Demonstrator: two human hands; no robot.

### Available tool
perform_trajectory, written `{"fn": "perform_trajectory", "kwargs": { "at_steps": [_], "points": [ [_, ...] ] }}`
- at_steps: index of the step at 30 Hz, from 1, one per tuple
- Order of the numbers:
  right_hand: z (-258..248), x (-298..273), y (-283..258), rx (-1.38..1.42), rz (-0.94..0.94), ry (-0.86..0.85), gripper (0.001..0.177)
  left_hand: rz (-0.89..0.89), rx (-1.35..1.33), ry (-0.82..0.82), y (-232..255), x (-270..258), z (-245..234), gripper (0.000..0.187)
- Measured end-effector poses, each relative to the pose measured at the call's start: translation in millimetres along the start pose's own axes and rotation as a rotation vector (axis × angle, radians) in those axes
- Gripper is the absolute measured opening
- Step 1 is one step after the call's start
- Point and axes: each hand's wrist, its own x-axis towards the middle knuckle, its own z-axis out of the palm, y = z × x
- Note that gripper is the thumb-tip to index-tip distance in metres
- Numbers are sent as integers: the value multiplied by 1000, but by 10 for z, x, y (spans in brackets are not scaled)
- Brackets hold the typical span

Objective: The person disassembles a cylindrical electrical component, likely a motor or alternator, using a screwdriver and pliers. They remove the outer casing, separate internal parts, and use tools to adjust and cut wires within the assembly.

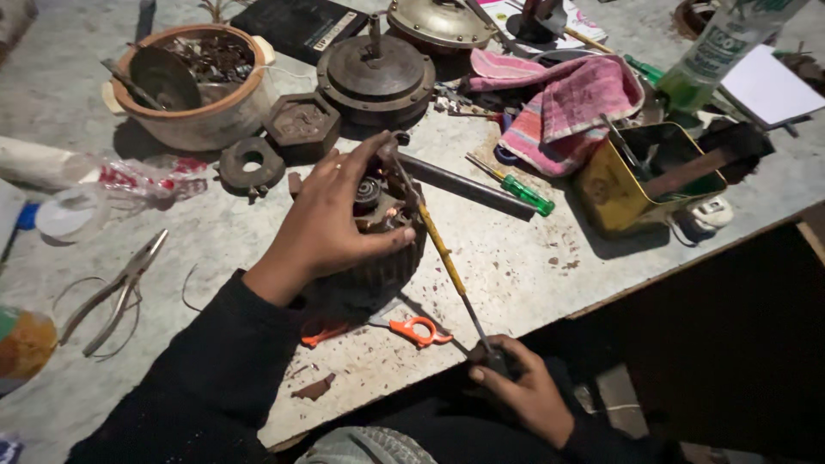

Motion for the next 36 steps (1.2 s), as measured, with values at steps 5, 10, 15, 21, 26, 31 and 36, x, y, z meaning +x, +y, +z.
{"fn": "perform_trajectory", "kwargs": {
  "at_steps": [5,10,15,21,26,31,36],
  "points": [
    [244,-21,-218,144,89,24,29,27,71,75,-16,-5,72,104],
    [480,-65,-632,320,191,-18,24,84,145,206,-49,15,154,104],
    [787,-219,-1074,555,262,-178,16,1,98,199,-78,28,194,101],
    [871,-411,-1508,663,385,-249,15,21,60,202,-154,25,223,101],
    [498,-446,-1692,569,391,-305,16,33,147,154,-178,86,150,108],
    [30,-590,-1533,250,441,-157,24,1,244,74,-61,102,-3,98],
    [-349,-623,-1202,-310,92,-98,33,-140,-14,-23,32,91,-105,85]
  ]
}}
